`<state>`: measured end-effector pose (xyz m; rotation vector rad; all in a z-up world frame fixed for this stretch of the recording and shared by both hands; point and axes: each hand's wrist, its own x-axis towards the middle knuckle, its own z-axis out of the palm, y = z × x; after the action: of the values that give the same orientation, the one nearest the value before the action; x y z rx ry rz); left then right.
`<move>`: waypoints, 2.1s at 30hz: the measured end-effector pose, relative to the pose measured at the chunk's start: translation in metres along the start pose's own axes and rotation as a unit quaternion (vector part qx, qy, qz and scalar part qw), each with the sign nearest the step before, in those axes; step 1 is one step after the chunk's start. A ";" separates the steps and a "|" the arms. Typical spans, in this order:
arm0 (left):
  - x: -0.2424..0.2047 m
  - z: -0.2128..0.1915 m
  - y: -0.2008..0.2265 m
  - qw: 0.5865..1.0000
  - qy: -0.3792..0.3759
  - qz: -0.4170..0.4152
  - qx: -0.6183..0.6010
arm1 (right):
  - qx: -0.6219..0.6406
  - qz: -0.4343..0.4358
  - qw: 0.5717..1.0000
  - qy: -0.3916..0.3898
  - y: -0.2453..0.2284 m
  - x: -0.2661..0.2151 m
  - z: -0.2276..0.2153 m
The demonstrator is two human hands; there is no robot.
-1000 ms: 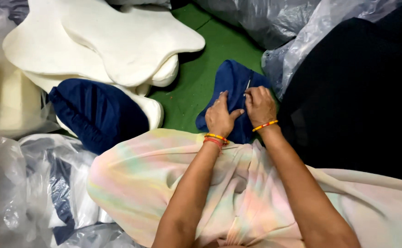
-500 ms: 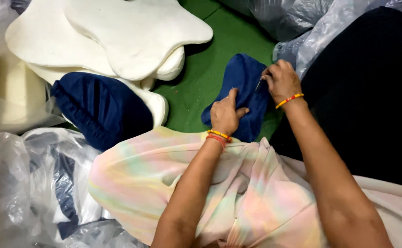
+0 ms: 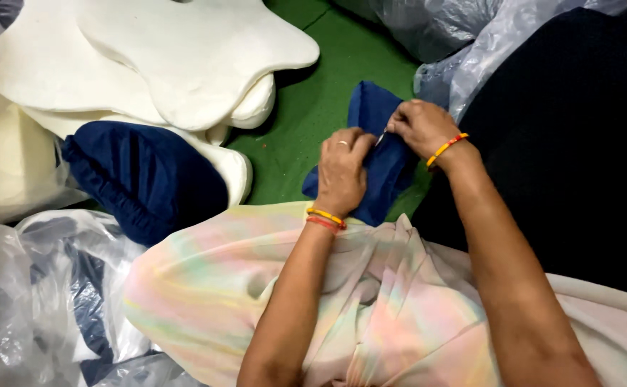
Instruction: The person sits on the floor and pulls navy fabric covers over white contoured foam shoulder pads, stretching and tucking the fabric to fit each pad, then sets the covered pad aside and picks up the next foam pad and cover.
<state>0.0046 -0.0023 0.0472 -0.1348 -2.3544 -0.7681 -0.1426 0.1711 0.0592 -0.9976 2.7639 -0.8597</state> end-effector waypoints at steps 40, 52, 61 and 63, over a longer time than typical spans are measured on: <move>-0.001 0.042 -0.008 0.994 0.072 -0.079 0.038 | -0.006 0.018 0.996 0.091 -0.036 -0.002 0.036; -0.008 0.052 -0.027 0.995 0.046 -0.093 0.001 | -0.074 -0.207 0.944 0.245 -0.041 -0.027 0.044; -0.015 0.049 -0.012 0.996 0.011 -0.086 -0.016 | -0.026 -0.034 0.954 0.296 0.006 -0.014 0.036; -0.016 0.048 -0.007 0.998 0.007 -0.062 -0.019 | 0.003 -0.011 0.956 0.294 0.023 -0.011 0.047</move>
<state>-0.0115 0.0208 0.0043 0.0004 -2.3537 -0.8697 -0.1349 0.1701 0.0066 -0.8815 3.2188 -1.3577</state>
